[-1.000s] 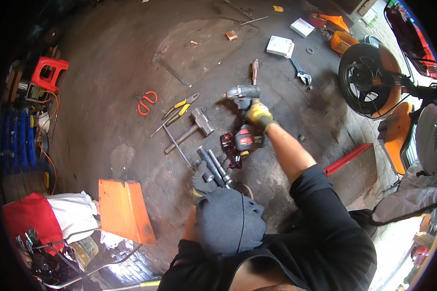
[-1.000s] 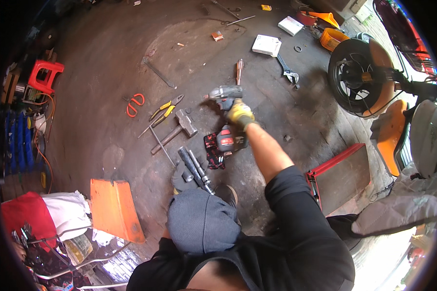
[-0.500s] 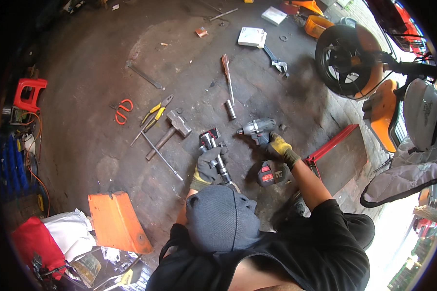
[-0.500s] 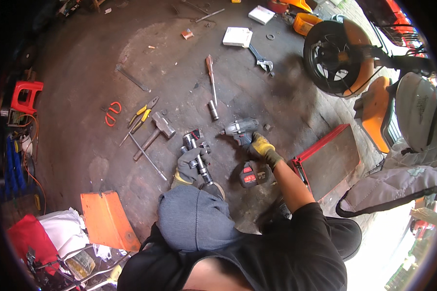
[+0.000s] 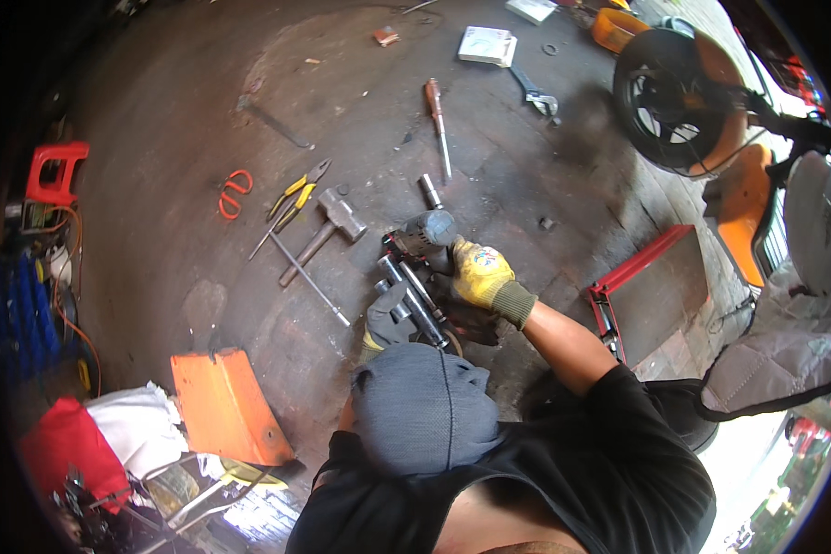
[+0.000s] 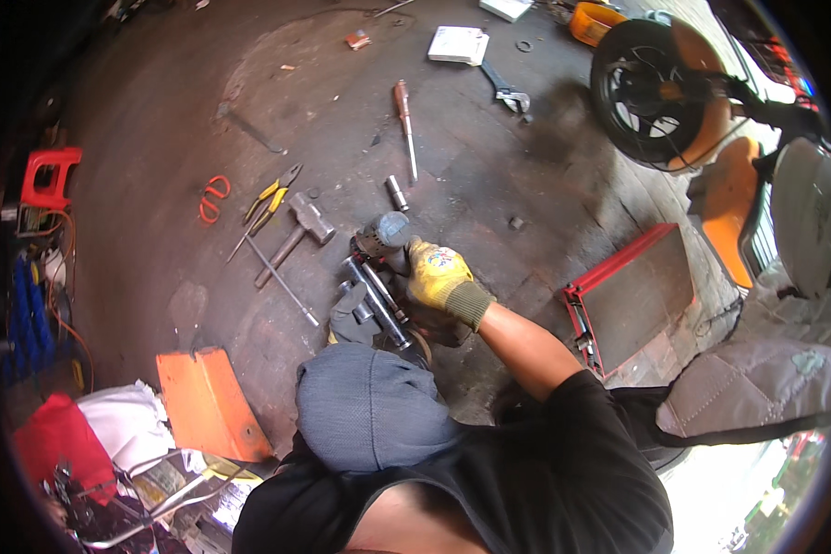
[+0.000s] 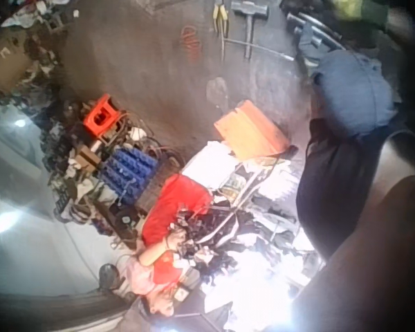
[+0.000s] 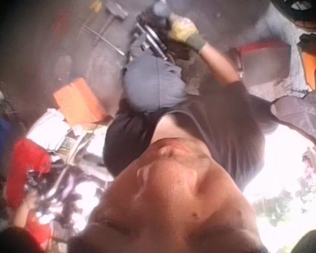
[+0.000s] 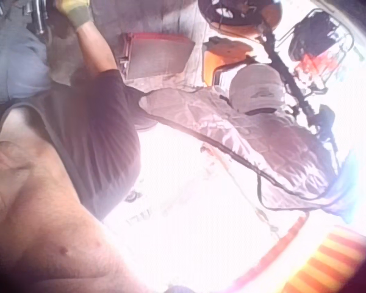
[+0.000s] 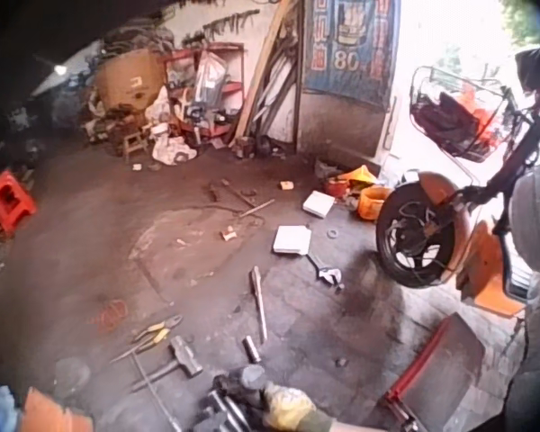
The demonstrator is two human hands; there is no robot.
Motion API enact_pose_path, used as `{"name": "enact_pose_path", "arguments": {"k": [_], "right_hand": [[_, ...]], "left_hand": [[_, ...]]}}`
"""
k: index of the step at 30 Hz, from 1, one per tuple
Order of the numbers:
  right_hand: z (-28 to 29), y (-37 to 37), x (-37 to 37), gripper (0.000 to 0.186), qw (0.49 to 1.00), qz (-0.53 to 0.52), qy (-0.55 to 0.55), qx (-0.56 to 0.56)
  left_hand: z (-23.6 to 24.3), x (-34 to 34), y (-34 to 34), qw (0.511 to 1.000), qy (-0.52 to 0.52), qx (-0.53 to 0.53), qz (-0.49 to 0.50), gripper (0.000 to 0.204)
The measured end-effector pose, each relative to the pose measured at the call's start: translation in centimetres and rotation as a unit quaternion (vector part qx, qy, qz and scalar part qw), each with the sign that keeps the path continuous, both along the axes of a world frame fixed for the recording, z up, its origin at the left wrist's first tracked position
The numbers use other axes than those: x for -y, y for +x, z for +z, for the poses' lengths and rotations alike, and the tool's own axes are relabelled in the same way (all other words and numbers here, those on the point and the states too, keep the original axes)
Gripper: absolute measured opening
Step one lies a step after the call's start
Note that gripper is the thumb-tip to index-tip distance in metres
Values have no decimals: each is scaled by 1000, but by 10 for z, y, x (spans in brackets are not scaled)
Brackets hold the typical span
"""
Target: The person works on the rear of an orange scooter, using a cordless impact wrench and a screwdriver to remove and reattach bolts near the rear wheel and fender. They then stand and organize tools on the floor, placing a hammer, pliers, and a screwdriver into a red toolbox, and put a small white box into a cardboard box.
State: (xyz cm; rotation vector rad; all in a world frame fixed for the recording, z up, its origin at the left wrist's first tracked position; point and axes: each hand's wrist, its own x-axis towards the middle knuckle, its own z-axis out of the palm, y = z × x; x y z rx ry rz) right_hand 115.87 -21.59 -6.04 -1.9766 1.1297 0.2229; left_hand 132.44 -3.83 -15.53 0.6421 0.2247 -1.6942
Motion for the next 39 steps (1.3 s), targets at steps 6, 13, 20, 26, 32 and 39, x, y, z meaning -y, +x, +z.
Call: {"name": "enact_pose_path", "arguments": {"k": [6,13,20,26,32,39], "right_hand": [[-3,17,-23,45,996,25,-58,69],[-17,13,-25,39,990,116,50,67],[-33,42,66,52,983,-164,0,82],[-75,137,78,37,989,59,-100,-95],[-83,110,100,37,1000,8,-16,6],[-14,28,-11,65,992,-11,110,64]], "left_hand": [[-17,10,-8,996,7,74,-55,69],[-51,15,-15,996,-60,39,-61,73],[-79,-6,3,993,45,101,-48,69],[-57,-10,5,993,50,94,-43,68],[-71,-8,10,992,45,115,-38,67],[-64,-3,-5,994,42,93,-43,66]]}}
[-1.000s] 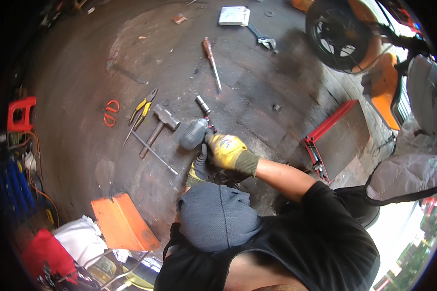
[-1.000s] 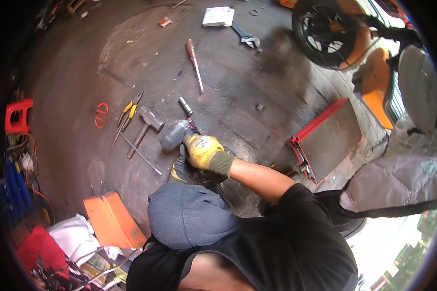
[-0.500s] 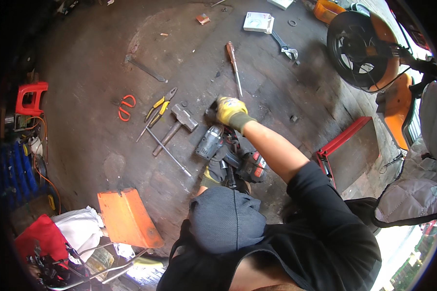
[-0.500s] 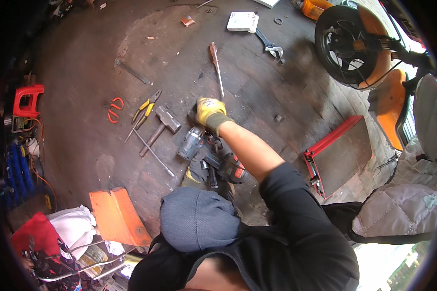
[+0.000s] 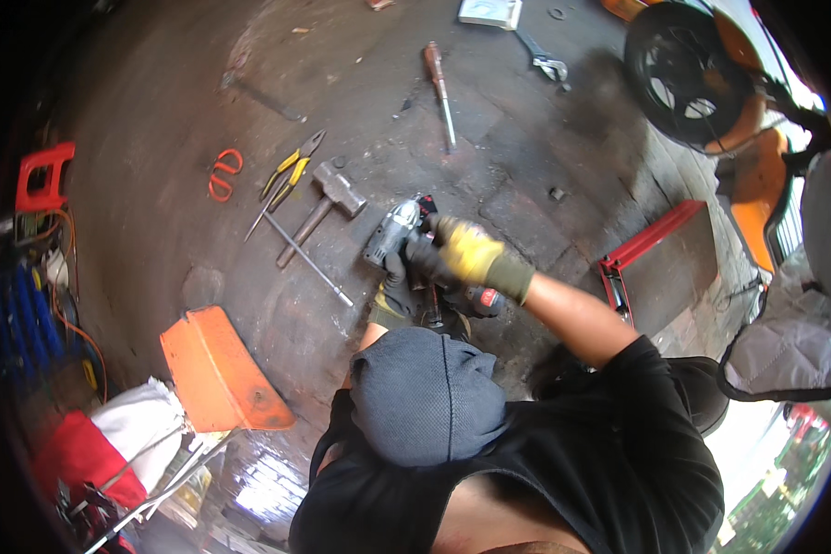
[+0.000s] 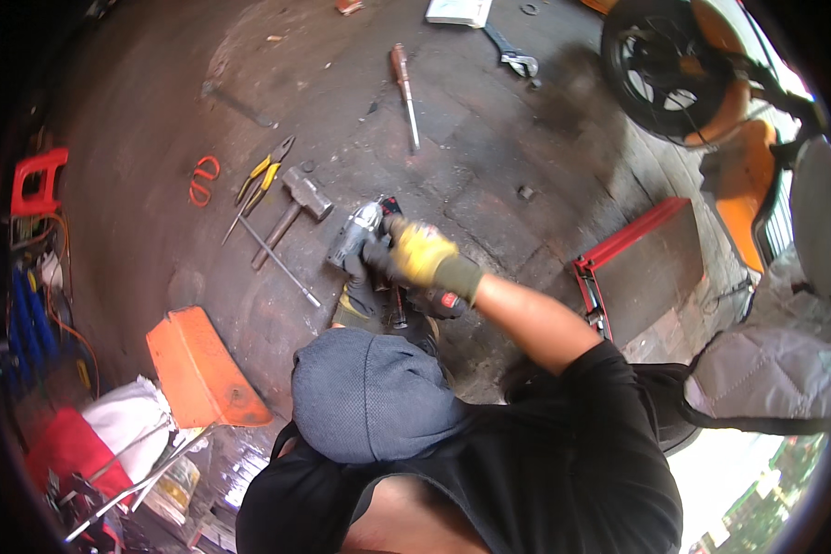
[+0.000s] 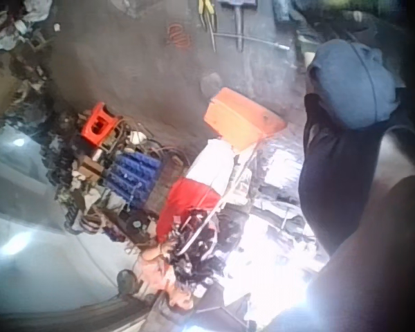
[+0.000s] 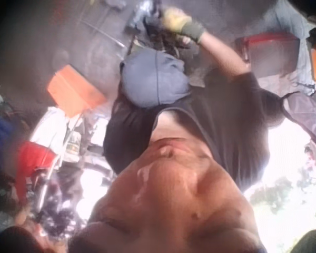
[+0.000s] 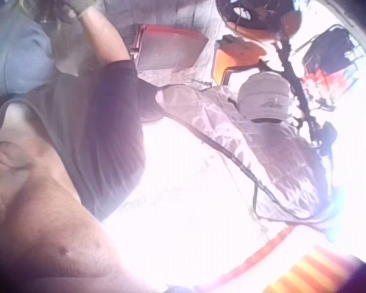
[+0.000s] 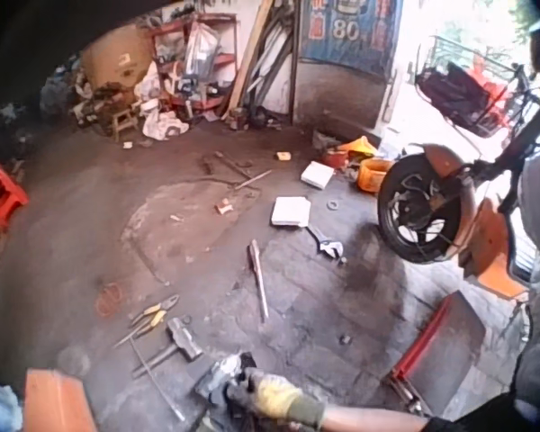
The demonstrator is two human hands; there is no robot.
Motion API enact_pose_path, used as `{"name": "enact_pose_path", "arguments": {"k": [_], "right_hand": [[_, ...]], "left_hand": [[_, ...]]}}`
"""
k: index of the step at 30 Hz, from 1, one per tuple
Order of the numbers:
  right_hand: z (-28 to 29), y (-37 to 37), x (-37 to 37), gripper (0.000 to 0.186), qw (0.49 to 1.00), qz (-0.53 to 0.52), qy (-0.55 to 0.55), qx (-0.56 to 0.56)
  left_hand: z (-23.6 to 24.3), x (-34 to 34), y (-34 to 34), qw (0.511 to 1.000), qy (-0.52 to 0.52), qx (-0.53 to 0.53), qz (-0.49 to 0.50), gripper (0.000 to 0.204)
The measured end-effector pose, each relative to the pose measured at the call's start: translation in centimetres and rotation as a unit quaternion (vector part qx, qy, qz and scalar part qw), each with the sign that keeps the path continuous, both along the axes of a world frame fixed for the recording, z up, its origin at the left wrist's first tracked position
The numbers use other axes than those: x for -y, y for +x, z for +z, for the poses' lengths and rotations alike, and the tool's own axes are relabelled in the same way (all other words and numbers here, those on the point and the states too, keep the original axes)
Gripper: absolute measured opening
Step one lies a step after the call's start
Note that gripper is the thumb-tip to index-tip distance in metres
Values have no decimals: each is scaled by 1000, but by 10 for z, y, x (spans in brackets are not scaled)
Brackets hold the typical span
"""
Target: The person works on the rear of an orange scooter, using a cordless impact wrench and a screwdriver to remove and reattach bolts near the rear wheel and fender. They then stand and organize tools on the floor, placing a hammer, pliers, and a screwdriver into a red toolbox, and put a small white box into a cardboard box.
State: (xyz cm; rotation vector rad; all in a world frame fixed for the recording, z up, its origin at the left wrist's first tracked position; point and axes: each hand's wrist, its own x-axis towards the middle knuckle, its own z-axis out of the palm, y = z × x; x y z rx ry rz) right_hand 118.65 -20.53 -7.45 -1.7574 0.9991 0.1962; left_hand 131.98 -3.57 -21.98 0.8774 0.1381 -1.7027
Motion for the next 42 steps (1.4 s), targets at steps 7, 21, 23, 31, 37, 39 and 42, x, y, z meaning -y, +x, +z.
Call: {"name": "enact_pose_path", "arguments": {"k": [7,21,23,31,37,39,42], "right_hand": [[-3,0,-52,44,999,36,9,13],[-1,-217,46,30,965,-200,142,96],[1,-255,41,39,915,-325,195,139],[-42,-279,-96,65,534,-669,355,376],[-86,-277,-137,58,105,-754,100,641],[-104,-279,-134,57,109,-792,22,601],[-124,-283,-120,53,76,-699,19,710]], "left_hand": [[-3,-2,2,1000,-11,1,-19,64],[6,-10,-19,997,32,36,-56,62],[9,-10,-21,996,30,52,-68,62],[29,3,-36,979,-68,175,-76,60],[92,41,-36,857,-299,420,19,59],[123,63,-29,778,-367,506,69,59],[168,95,-25,644,-451,601,143,59]]}}
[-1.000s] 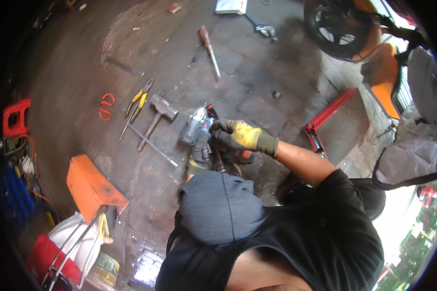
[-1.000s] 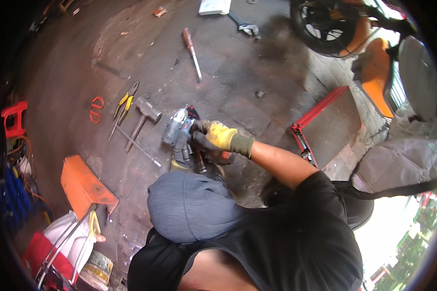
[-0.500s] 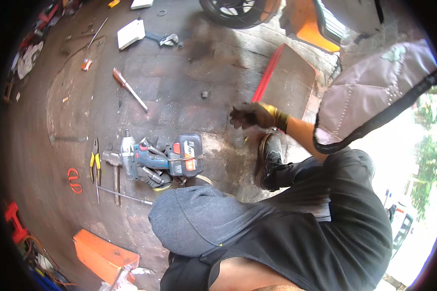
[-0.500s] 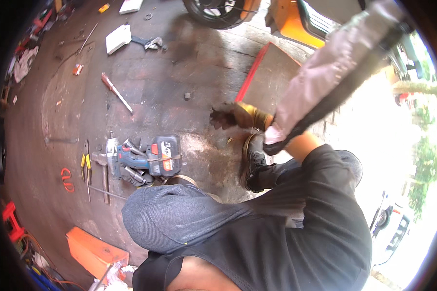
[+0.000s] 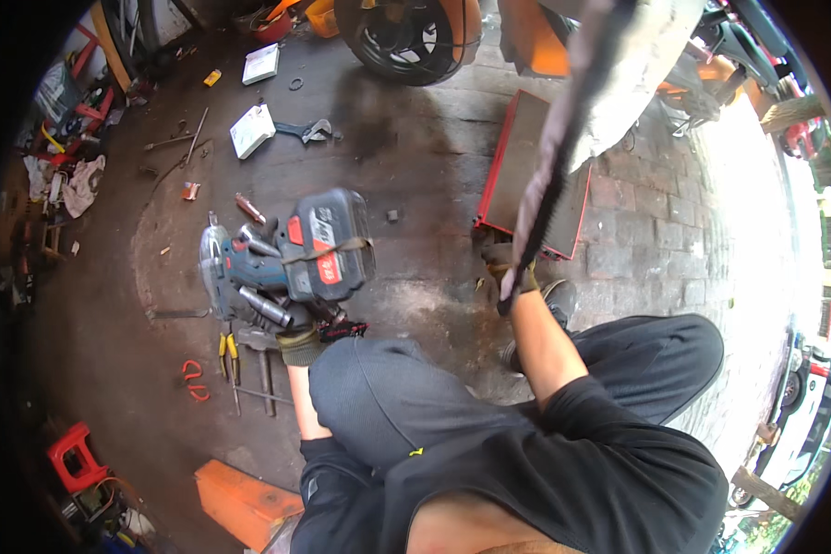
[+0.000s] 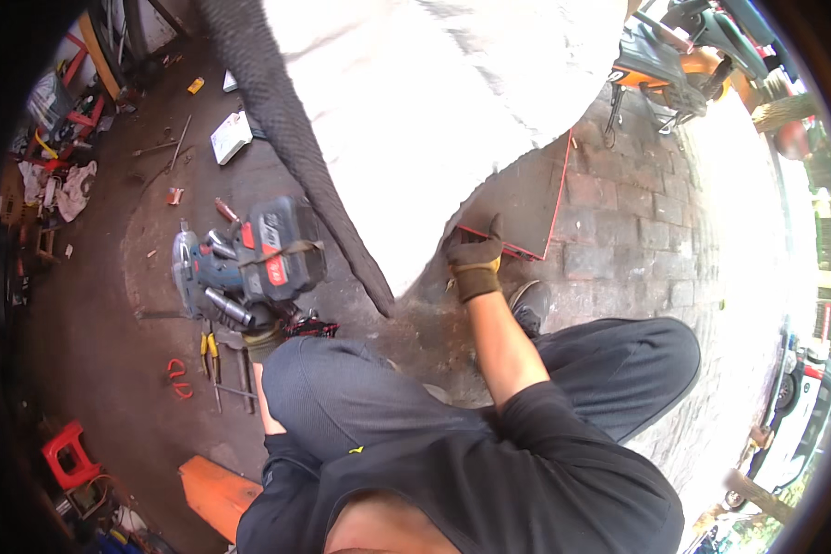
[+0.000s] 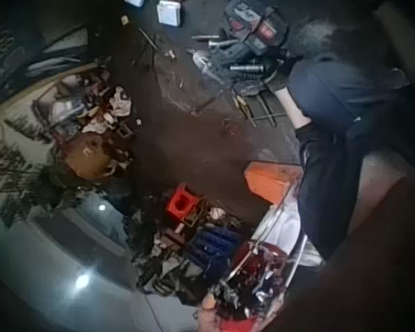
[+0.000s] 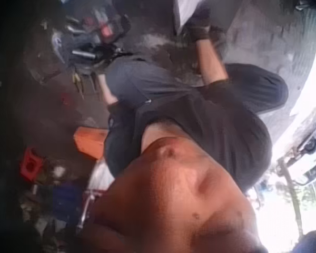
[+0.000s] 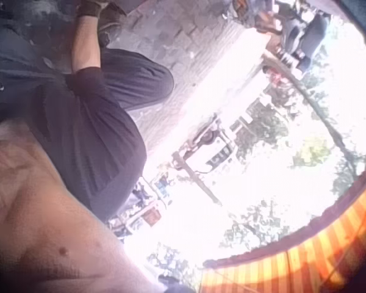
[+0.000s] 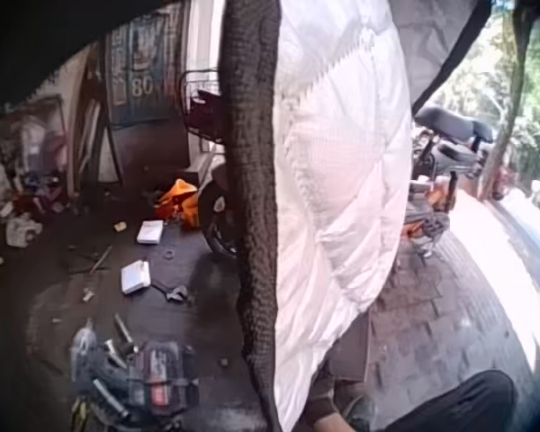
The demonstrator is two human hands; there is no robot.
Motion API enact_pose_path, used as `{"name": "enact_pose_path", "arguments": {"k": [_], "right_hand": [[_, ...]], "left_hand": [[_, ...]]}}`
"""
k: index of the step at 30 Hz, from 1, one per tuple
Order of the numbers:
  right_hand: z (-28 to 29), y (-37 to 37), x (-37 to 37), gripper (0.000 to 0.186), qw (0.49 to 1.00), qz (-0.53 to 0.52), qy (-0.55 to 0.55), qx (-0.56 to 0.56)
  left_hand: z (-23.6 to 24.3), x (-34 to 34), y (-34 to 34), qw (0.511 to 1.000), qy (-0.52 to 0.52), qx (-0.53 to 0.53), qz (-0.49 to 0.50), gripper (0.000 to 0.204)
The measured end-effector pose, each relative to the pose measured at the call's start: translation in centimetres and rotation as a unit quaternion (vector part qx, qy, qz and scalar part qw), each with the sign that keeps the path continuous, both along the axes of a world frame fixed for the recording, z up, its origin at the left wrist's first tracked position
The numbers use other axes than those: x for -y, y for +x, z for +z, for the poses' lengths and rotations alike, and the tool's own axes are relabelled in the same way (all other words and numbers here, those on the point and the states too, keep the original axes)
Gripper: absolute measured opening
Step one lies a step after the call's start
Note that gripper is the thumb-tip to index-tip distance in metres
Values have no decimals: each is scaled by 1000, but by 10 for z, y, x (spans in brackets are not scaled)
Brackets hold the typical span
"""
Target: The person works on the rear of an orange scooter, using a cordless impact wrench and a screwdriver to remove and reattach bolts near the rear wheel and fender. They then stand and organize tools on the floor, placing a hammer, pliers, and a screwdriver into a red toolbox, and put a small white box into a cardboard box.
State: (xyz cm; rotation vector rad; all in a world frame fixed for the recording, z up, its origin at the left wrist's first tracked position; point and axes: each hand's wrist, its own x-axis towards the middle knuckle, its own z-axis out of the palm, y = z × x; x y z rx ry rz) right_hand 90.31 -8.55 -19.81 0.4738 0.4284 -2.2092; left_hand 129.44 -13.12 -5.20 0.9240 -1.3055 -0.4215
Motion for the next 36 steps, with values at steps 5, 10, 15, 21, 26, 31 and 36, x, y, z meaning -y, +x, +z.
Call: {"name": "enact_pose_path", "arguments": {"k": [5,10,15,21,26,31,36], "right_hand": [[-12,-2,7,44,997,56,-58,16],[-19,-16,24,48,992,-22,-25,122],[-19,-19,32,44,989,-42,47,137],[18,-37,-45,40,996,1,70,62],[16,-57,-102,48,979,-13,193,-65],[17,-79,-139,49,992,46,71,-93],[20,-93,-173,50,994,81,70,-15]], "left_hand": [[62,29,0,981,-108,135,93,58],[106,36,0,920,-226,283,148,57],[116,32,38,712,-347,517,324,57],[128,31,23,926,-217,283,122,53],[130,23,-18,948,-170,270,-18,63],[117,34,-10,907,-234,340,83,64],[120,28,-20,937,-223,268,29,54]]}}
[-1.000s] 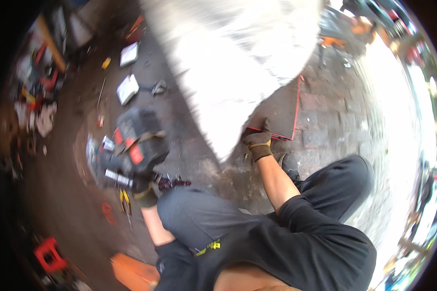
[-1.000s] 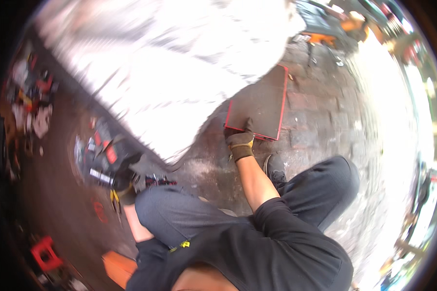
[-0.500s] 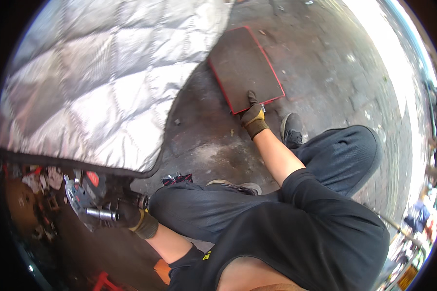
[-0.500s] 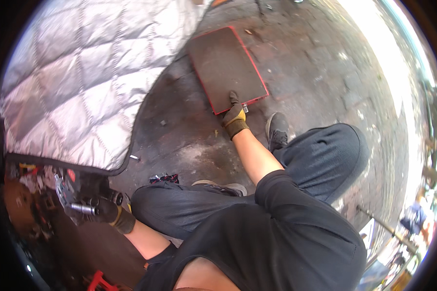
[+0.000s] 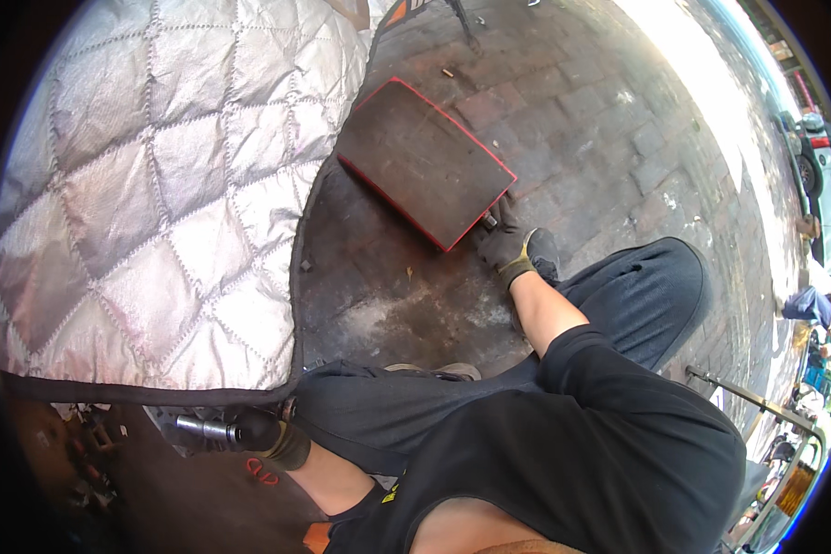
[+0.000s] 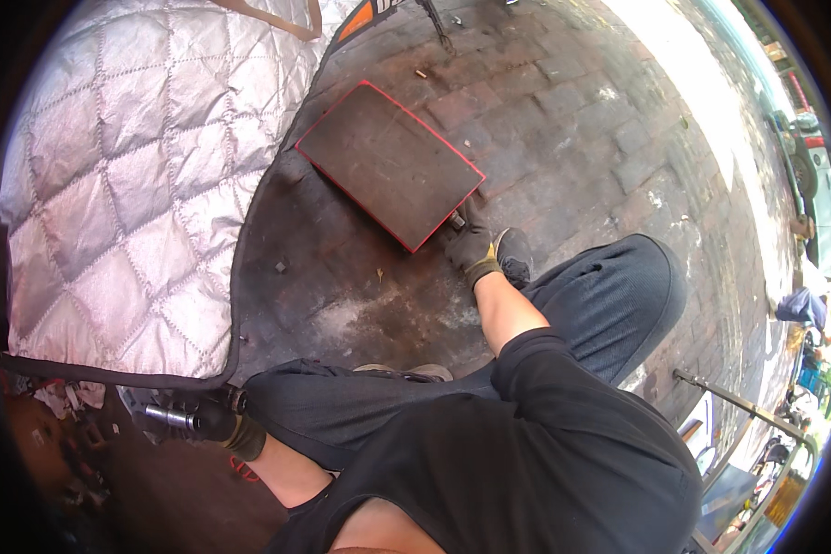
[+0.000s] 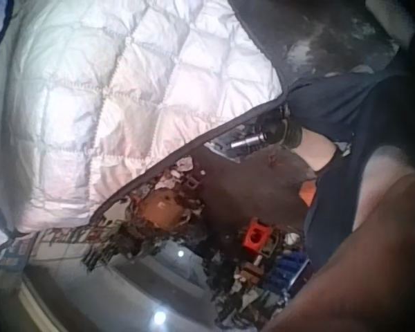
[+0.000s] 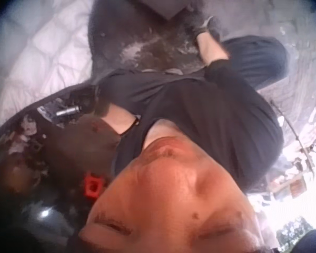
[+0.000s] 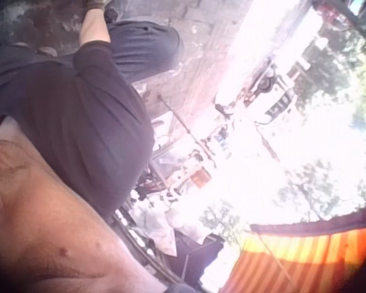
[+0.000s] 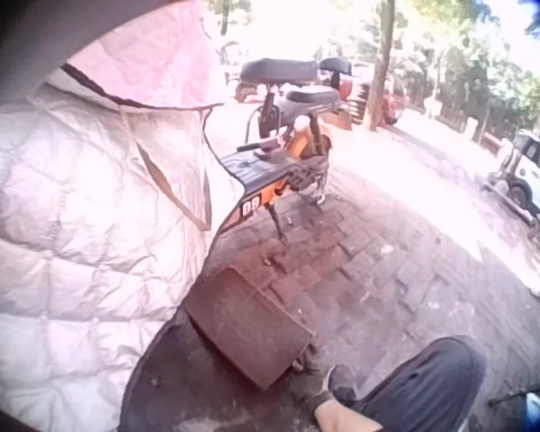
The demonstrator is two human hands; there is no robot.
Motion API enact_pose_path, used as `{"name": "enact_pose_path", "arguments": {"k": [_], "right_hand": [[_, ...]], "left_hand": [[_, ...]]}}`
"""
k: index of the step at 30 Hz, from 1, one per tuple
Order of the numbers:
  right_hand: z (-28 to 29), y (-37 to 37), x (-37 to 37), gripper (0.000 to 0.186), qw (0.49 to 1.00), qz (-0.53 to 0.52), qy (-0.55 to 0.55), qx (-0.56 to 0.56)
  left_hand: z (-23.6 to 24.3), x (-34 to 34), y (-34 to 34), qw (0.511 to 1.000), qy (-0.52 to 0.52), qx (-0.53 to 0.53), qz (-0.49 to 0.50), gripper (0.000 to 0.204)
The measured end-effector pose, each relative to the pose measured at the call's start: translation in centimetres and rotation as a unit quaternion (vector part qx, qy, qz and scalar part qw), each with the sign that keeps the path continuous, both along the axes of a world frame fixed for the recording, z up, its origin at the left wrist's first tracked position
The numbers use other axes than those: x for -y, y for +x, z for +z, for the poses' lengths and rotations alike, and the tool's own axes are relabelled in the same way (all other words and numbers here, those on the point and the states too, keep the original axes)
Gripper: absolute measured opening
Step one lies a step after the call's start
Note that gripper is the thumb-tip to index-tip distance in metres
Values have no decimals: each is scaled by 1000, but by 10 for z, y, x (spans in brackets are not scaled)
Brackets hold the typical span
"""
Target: The person works on the rear of an orange scooter, using a cordless impact wrench and a screwdriver to remove and reattach bolts near the rear wheel and fender. They then stand and organize tools on the floor, placing a hammer, pliers, and a screwdriver into a red toolbox, and put a small white box into a cardboard box.
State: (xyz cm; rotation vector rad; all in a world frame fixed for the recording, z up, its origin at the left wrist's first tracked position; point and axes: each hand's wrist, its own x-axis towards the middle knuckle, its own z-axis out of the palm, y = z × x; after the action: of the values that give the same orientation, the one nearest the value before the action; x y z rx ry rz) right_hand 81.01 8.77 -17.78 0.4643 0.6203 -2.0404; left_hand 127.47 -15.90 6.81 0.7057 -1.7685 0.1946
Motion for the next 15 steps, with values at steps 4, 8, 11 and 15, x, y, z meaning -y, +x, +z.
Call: {"name": "enact_pose_path", "arguments": {"k": [4,8,11,15], "right_hand": [[-18,5,10,56,996,-7,47,73],[-30,7,27,58,999,-24,-24,-23],[-27,8,29,58,998,1,-63,7],[-18,12,30,57,984,-40,-176,18]], "left_hand": [[20,-20,-16,1000,-5,25,17,56],[27,-21,-12,990,-63,112,49,55],[14,-16,-3,991,-36,105,69,53],[11,-11,-6,983,-73,115,124,57]]}}
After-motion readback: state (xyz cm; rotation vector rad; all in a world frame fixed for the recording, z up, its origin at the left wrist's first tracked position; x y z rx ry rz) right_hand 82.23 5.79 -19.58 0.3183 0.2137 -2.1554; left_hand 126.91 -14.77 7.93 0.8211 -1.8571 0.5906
